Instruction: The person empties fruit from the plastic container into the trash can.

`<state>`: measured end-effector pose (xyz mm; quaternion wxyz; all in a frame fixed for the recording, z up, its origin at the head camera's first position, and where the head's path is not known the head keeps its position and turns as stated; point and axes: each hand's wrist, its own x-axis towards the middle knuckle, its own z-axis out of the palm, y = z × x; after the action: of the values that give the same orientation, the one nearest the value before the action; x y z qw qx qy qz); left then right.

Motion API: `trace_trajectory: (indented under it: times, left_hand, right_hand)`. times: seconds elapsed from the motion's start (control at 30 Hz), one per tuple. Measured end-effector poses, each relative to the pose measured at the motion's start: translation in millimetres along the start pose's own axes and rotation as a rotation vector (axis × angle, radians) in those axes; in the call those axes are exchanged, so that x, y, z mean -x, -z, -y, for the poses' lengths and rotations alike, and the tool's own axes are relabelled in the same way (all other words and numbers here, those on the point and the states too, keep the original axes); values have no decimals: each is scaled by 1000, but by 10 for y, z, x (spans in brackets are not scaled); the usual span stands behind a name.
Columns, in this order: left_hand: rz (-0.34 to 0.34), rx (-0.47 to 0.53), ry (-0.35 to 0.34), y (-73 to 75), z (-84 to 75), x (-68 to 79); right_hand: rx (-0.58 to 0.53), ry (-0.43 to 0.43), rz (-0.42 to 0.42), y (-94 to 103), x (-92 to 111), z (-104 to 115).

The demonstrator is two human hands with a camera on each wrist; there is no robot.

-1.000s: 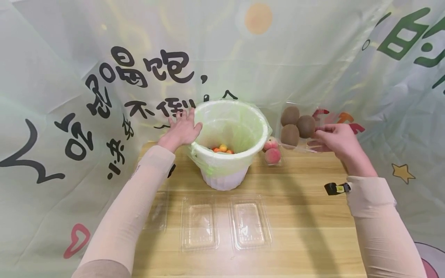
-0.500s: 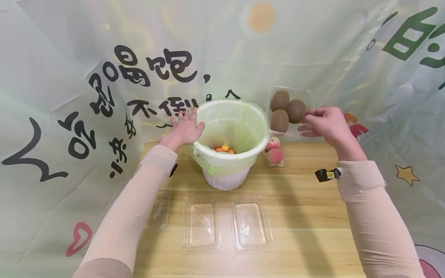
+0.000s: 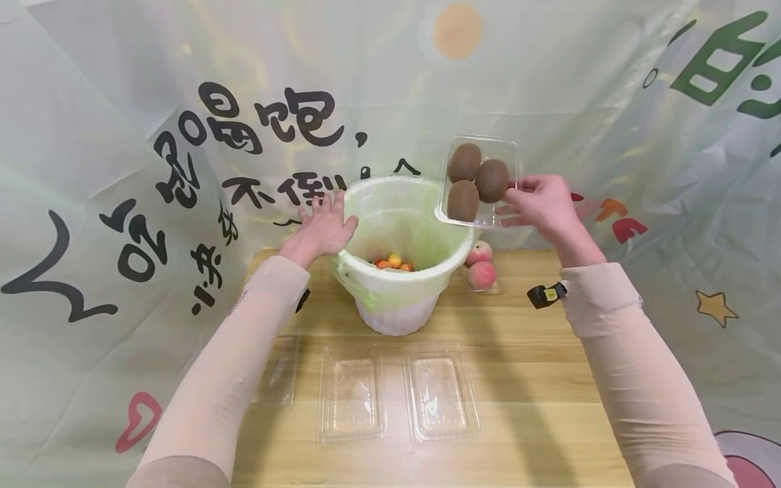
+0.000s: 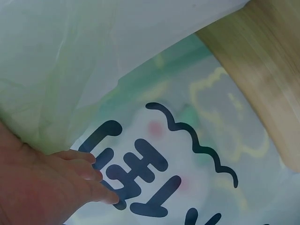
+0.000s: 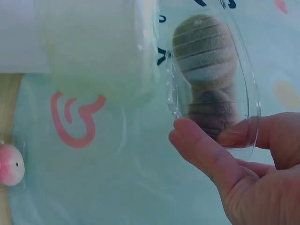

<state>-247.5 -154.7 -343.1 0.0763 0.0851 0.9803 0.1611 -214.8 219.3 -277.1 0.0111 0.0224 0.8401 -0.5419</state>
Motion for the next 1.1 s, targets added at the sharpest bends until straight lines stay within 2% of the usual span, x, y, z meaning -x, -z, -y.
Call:
trace_trajectory:
  times: [0.23, 0.4, 0.73, 1.1]
  left_hand:
    - [-4, -7, 5, -1, 7, 1]
    - [-14, -1, 3, 2, 1, 14]
    - [-16, 8, 2, -4, -7, 23]
    - [-14, -1, 1, -25, -3, 6]
  right_hand:
    - [-14, 65, -40, -207, -52, 92]
    - [-10, 79, -75, -334, -100, 110]
    - [-68, 100, -88, -501, -164, 105]
    - [-43, 147, -159, -679, -201, 70]
